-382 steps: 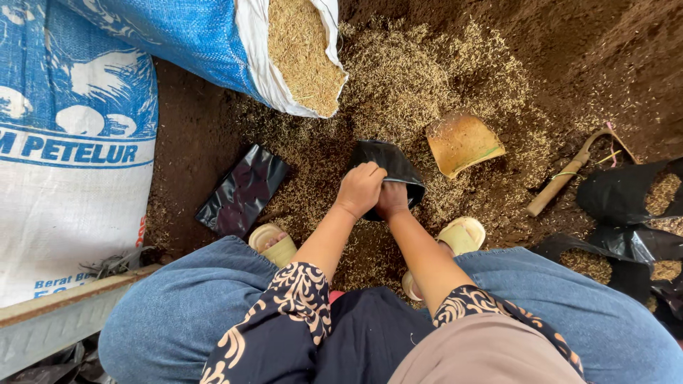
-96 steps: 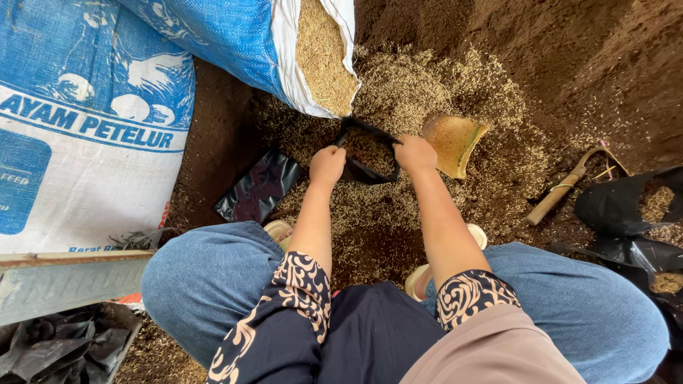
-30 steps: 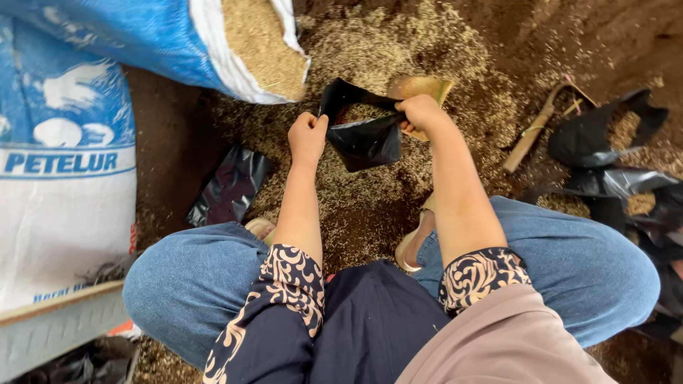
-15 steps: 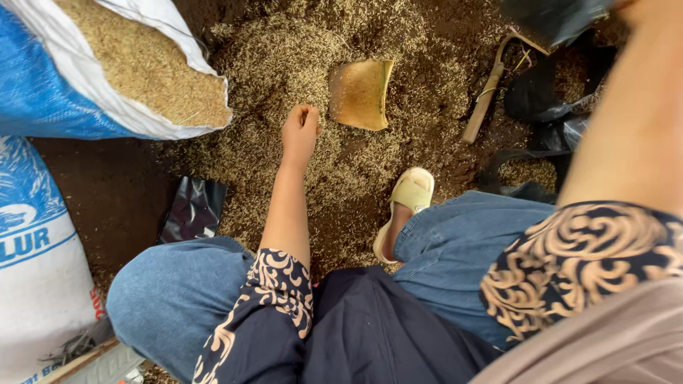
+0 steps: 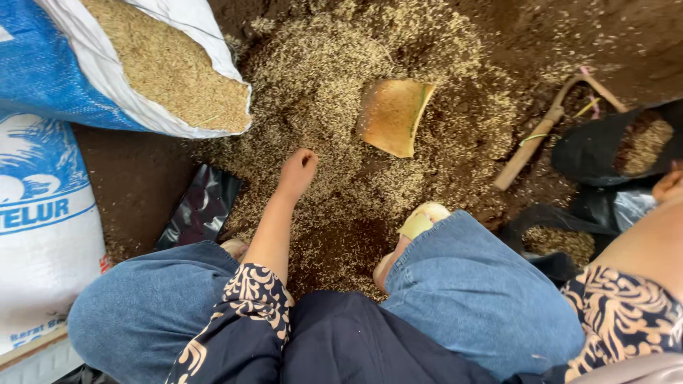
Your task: The person scoops grain from a large sack into small black plastic bags using a scoop, then folds and seals each bag. The process is repeated for multiple bags.
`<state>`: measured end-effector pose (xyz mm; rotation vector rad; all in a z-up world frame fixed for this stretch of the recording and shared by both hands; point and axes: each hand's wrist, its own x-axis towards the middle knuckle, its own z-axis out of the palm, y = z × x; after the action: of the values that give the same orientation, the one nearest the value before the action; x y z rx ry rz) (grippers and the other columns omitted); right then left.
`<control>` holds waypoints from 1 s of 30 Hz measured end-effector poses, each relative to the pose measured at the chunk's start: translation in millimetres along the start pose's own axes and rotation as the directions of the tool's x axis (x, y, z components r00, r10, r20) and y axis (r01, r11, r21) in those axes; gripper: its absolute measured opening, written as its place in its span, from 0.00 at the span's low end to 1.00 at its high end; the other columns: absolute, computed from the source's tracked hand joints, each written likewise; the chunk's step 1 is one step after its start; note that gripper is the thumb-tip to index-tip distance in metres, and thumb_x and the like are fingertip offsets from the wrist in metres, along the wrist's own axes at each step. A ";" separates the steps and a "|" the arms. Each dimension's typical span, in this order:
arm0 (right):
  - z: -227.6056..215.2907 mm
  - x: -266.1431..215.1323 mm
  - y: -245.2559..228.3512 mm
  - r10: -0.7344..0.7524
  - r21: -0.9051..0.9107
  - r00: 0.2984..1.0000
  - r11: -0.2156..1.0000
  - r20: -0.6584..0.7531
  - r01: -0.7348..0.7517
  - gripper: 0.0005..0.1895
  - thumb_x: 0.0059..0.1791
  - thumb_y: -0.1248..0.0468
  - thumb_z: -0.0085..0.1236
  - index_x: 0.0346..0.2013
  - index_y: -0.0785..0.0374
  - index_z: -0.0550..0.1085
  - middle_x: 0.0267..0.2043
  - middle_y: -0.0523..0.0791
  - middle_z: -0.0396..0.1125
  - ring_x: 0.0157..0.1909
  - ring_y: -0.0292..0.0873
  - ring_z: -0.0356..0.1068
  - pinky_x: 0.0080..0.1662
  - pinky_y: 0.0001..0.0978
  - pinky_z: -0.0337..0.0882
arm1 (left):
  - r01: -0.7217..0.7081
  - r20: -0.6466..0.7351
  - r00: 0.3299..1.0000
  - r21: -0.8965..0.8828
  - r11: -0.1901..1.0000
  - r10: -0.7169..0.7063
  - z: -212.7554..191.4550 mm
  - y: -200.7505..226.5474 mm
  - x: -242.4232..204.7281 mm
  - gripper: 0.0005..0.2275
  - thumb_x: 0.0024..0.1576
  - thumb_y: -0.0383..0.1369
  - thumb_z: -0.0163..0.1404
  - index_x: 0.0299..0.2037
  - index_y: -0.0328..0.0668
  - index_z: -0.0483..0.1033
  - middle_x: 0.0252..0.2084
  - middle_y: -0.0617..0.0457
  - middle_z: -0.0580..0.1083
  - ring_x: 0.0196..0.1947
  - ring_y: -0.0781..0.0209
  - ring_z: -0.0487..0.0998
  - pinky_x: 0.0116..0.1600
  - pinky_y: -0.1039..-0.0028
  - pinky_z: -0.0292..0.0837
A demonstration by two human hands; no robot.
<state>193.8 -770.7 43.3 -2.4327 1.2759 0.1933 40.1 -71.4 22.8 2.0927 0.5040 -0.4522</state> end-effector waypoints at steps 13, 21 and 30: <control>-0.5 -54.6 -1.8 -0.163 -0.068 0.986 0.985 -0.030 0.161 0.16 0.56 0.56 0.53 0.47 0.66 0.79 0.36 0.46 0.74 0.35 0.42 0.71 0.39 0.36 0.68 | 0.169 0.197 0.957 0.216 0.962 -0.212 17.1 -89.6 2.6 0.11 0.66 0.39 0.44 0.52 0.47 0.74 0.40 0.48 0.76 0.35 0.50 0.77 0.44 0.57 0.74; 23.8 -235.8 -179.9 -0.697 0.178 0.660 0.713 0.279 0.678 0.17 0.56 0.55 0.54 0.47 0.66 0.79 0.39 0.47 0.75 0.38 0.43 0.73 0.43 0.38 0.71 | 0.203 -0.154 0.973 0.194 0.960 -0.174 -33.6 -184.7 -16.0 0.09 0.66 0.35 0.46 0.50 0.45 0.77 0.44 0.47 0.78 0.39 0.48 0.79 0.45 0.58 0.75; 64.5 -531.0 -275.9 -0.533 -0.234 0.219 0.041 0.817 0.971 0.26 0.55 0.43 0.48 0.60 0.54 0.75 0.50 0.49 0.76 0.46 0.47 0.77 0.48 0.45 0.78 | 0.385 -0.587 0.801 0.351 0.854 -0.120 -51.8 -265.9 -54.1 0.26 0.49 0.25 0.56 0.60 0.44 0.67 0.59 0.44 0.66 0.61 0.42 0.65 0.61 0.55 0.62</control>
<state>115.7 -199.4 215.6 -2.9196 -0.8626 1.1635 -135.6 96.8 -108.1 2.6330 1.1305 -0.1078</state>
